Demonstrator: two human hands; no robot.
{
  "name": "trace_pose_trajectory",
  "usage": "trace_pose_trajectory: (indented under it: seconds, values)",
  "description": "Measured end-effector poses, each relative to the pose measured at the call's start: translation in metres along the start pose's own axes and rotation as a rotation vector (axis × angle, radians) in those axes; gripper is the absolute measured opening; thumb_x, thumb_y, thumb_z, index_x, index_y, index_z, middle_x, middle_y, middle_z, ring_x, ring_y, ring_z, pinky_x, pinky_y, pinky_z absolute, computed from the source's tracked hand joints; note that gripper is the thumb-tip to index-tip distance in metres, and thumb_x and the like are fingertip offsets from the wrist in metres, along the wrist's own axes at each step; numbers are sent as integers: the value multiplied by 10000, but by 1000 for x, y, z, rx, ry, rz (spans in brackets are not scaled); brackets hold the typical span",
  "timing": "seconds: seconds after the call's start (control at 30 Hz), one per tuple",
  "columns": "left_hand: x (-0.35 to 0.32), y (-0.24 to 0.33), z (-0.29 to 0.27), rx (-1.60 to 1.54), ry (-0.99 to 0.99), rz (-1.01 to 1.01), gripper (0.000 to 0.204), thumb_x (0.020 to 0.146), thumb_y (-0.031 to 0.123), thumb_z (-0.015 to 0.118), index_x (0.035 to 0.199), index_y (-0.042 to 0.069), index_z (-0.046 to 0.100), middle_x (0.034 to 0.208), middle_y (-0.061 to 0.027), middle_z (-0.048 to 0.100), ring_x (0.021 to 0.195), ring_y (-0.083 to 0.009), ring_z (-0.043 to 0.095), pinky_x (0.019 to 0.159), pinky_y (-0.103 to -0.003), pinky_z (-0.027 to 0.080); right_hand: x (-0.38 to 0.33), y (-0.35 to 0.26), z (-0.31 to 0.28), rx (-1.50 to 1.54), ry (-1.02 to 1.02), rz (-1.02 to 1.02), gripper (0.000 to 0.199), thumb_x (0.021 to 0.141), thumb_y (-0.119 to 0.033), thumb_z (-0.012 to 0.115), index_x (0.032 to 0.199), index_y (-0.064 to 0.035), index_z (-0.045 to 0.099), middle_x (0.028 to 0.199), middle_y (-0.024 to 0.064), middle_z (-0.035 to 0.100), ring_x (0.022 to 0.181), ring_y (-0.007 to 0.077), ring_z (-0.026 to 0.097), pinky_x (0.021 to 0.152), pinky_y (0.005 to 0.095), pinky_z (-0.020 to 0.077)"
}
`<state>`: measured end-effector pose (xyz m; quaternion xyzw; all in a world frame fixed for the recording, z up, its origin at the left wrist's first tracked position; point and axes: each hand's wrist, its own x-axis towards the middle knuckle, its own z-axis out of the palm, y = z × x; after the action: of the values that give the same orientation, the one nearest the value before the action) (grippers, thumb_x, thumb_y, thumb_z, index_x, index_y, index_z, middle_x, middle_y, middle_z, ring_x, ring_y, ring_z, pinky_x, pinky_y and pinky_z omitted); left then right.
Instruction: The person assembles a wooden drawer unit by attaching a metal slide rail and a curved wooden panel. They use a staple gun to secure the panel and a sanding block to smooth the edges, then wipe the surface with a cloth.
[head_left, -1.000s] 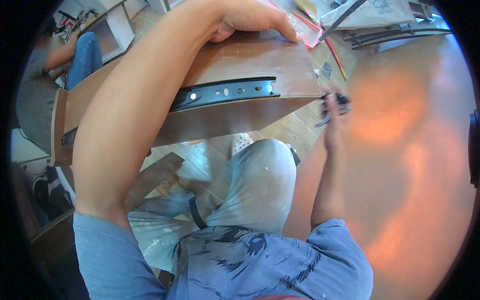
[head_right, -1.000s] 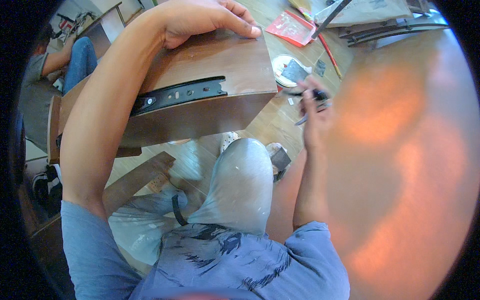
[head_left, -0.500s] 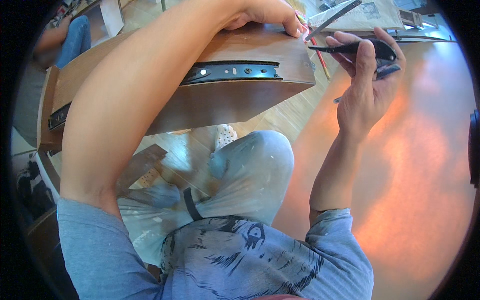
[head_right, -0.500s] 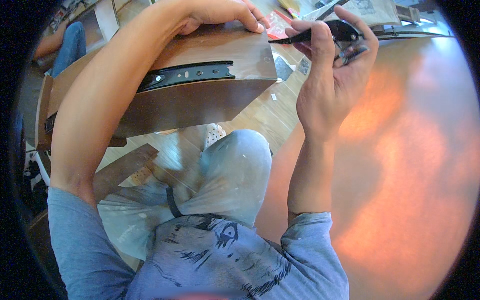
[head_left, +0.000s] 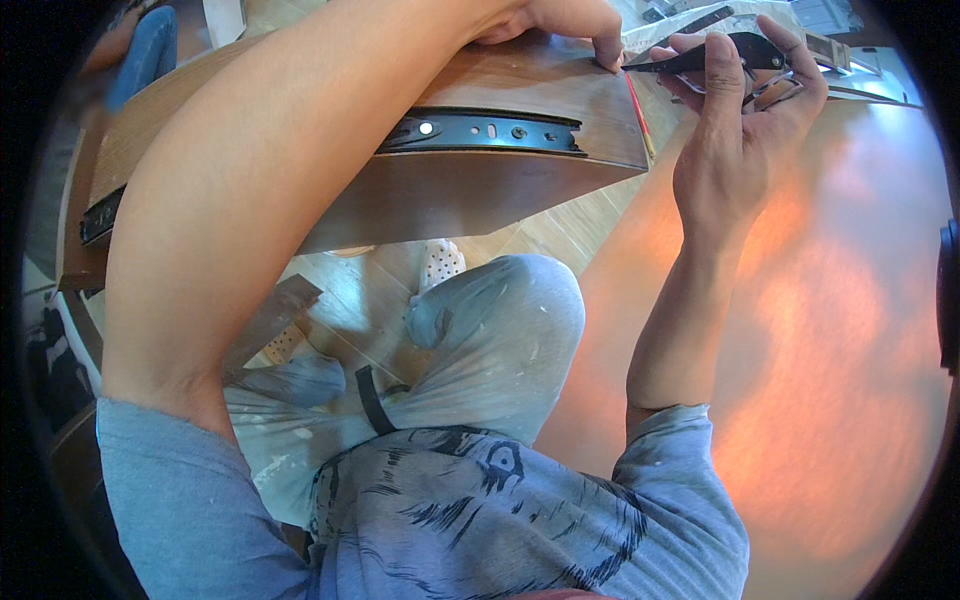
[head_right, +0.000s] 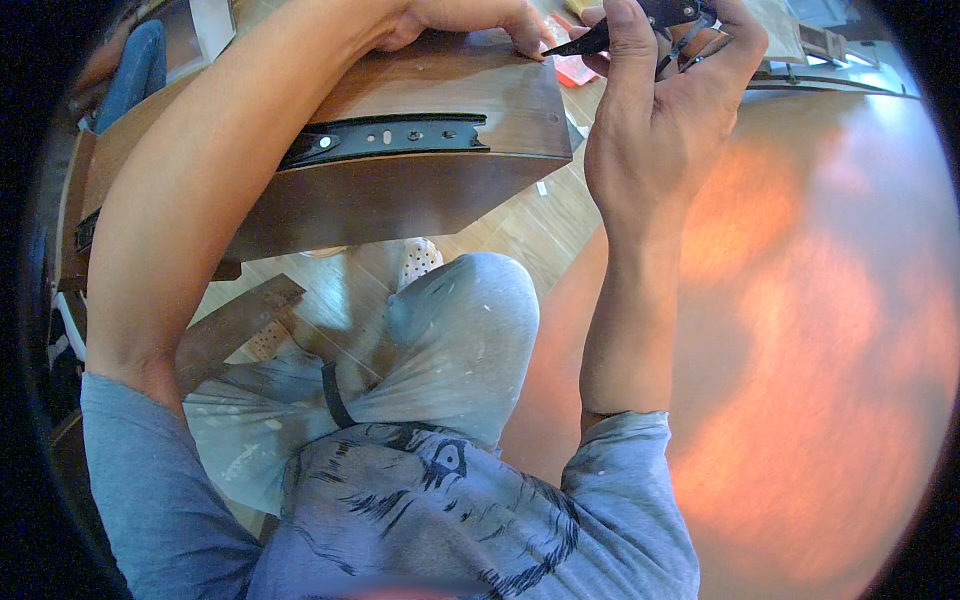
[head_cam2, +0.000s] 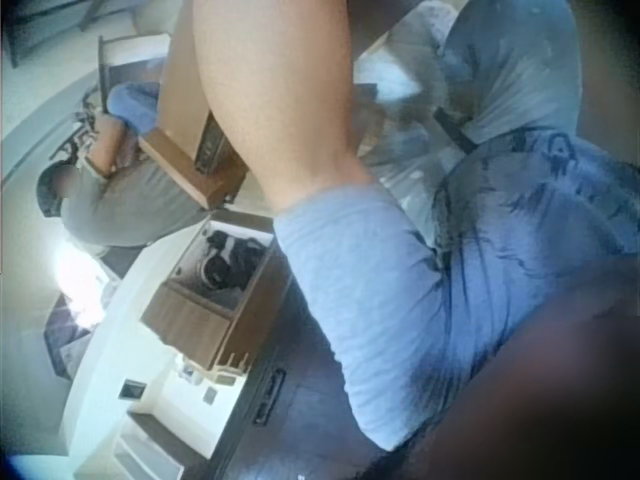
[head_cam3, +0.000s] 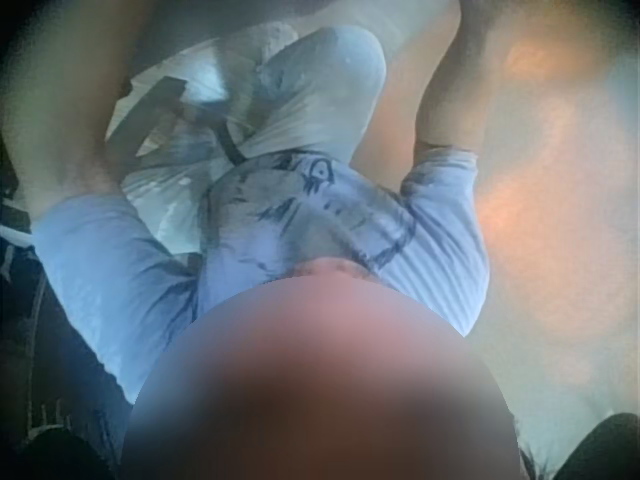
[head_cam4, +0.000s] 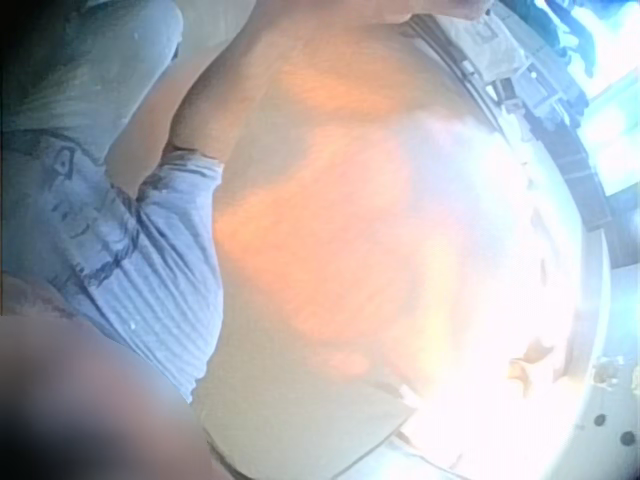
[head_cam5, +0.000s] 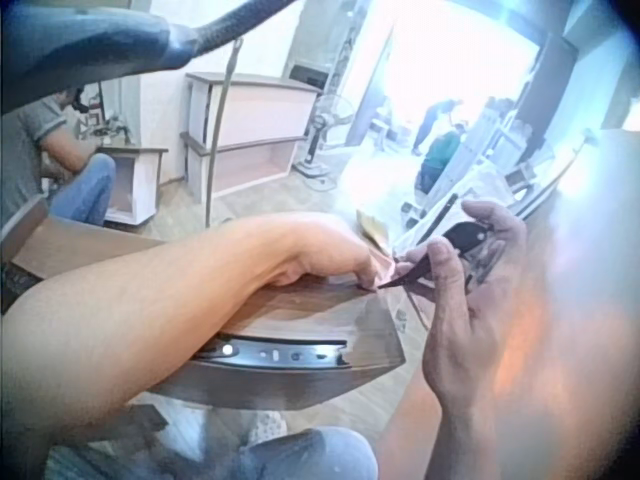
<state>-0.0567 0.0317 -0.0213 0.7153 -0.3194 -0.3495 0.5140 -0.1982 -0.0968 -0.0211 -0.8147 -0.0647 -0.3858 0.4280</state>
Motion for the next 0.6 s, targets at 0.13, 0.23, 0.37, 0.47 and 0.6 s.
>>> trace_pose_trajectory:
  seconds: [0.13, 0.23, 0.37, 0.47, 0.6]
  values:
    - [6, 2, 3, -22, -17, -13, 283, 790, 83, 762, 1069, 81, 807, 1145, -82, 729, 1066, -230, 615, 898, -390, 464, 1, 6, -7, 13, -21, 3, 391, 1101, -136, 578, 1373, 19, 344, 1039, 211, 730, 930, 254, 768, 837, 366, 669]
    - [4, 2, 0, -32, -37, -6, 248, 790, 90, 764, 1034, 95, 806, 1112, -68, 730, 1036, -222, 615, 886, -392, 462, 2, 7, -10, 37, -29, -30, 379, 1102, -128, 573, 1369, 15, 345, 1033, 210, 729, 916, 245, 767, 819, 358, 668]
    - [4, 3, 0, -24, -35, -20, 238, 793, 100, 762, 1027, 104, 805, 1101, -67, 730, 1029, -225, 616, 889, -398, 459, 4, 10, -6, 40, -35, -14, 374, 1104, -123, 569, 1370, 17, 346, 1038, 209, 727, 915, 250, 768, 797, 351, 663]
    - [4, 5, 0, -17, -32, 5, 243, 796, 103, 757, 1035, 104, 805, 1103, -68, 729, 1034, -229, 615, 887, -403, 461, 5, 11, -6, 60, -40, 0, 379, 1104, -123, 568, 1371, 19, 340, 1049, 205, 723, 922, 247, 765, 807, 356, 664]
    - [3, 4, 0, -19, -3, 1, 244, 792, 109, 757, 1032, 104, 803, 1092, -72, 726, 1018, -235, 617, 877, -406, 464, 5, 13, -5, 5, -48, -19, 391, 1105, -126, 566, 1375, 20, 324, 1055, 198, 717, 932, 238, 760, 826, 361, 667]
